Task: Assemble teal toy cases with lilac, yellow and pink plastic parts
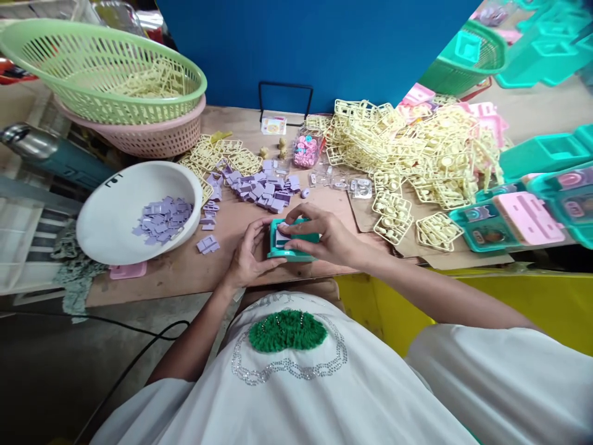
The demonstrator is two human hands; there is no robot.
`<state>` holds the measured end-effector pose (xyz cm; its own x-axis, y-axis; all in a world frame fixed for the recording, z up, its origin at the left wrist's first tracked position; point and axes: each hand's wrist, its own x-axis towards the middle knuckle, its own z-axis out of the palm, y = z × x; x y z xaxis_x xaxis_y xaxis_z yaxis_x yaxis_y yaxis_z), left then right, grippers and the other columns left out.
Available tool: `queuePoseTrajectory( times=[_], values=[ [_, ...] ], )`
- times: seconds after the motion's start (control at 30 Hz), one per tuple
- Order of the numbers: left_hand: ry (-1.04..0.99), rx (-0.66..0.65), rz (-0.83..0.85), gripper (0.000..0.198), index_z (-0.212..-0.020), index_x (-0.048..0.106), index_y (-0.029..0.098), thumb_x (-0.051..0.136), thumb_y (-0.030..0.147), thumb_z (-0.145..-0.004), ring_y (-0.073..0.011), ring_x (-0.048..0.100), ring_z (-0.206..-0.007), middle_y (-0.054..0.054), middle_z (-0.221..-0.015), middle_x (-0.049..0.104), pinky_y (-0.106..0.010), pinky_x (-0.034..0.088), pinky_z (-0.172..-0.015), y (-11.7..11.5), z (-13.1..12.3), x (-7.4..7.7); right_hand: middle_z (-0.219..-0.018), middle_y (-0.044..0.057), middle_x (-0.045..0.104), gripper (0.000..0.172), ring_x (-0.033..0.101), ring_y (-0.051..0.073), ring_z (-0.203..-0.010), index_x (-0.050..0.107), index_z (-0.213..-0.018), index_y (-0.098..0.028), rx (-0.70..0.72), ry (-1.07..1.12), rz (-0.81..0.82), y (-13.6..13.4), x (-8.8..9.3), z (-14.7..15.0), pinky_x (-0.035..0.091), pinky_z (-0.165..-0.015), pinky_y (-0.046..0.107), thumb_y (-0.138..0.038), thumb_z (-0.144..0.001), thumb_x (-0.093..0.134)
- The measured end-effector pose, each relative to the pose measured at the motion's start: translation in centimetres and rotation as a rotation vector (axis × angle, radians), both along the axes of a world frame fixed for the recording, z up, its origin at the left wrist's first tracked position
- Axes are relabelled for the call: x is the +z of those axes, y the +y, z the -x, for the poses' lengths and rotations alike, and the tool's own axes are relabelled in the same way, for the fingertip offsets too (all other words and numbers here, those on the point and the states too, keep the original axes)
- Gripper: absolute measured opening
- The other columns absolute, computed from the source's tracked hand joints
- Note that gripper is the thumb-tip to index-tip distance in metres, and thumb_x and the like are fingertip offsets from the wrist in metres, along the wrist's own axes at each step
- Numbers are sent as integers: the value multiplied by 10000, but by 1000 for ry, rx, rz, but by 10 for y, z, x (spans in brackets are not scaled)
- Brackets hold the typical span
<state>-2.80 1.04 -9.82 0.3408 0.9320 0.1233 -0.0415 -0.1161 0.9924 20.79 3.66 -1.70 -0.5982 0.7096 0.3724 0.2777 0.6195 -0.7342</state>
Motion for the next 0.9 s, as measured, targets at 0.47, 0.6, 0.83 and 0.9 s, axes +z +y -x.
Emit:
queuePoseTrajectory(
  times=[0.47,0.6,0.83,0.9],
  values=[
    [-13,-5,-46,840,-1452,483,280,938,426,-761,-283,603,-1414,-128,-1511,571,-423,487,-1224,2,-2,0,-1223,143,697,254,655,260,-1144,819,-1173,-239,-38,137,-51,-3,-20,8,561,-986,472,-383,-1031,664],
    [0,10,-55,808,-1428,510,261,933,441,-764,-295,590,-1423,-129,-1483,594,-441,467,-1242,2,-3,2,-1427,182,666,415,539,314,-1370,648,-1463,-236,21,-3,-290,-19,-24,4,515,-1094,590,-205,-1072,516],
    [-4,1,-35,836,-1435,508,258,944,450,-747,-304,578,-1432,-140,-1494,588,-452,468,-1241,3,-1,1,-1436,150,685,404,642,260,-1349,633,-1478,-264,-45,92,-87,-24,-23,-4,550,-1123,491,-251,-1102,486],
    [-13,-2,-36,826,-1432,510,260,942,439,-752,-305,571,-1436,-141,-1493,587,-457,462,-1244,3,-1,1,-1357,130,726,357,691,244,-1277,682,-1417,-279,-160,155,-31,-25,-25,-4,589,-1069,438,-294,-1098,523]
  ],
)
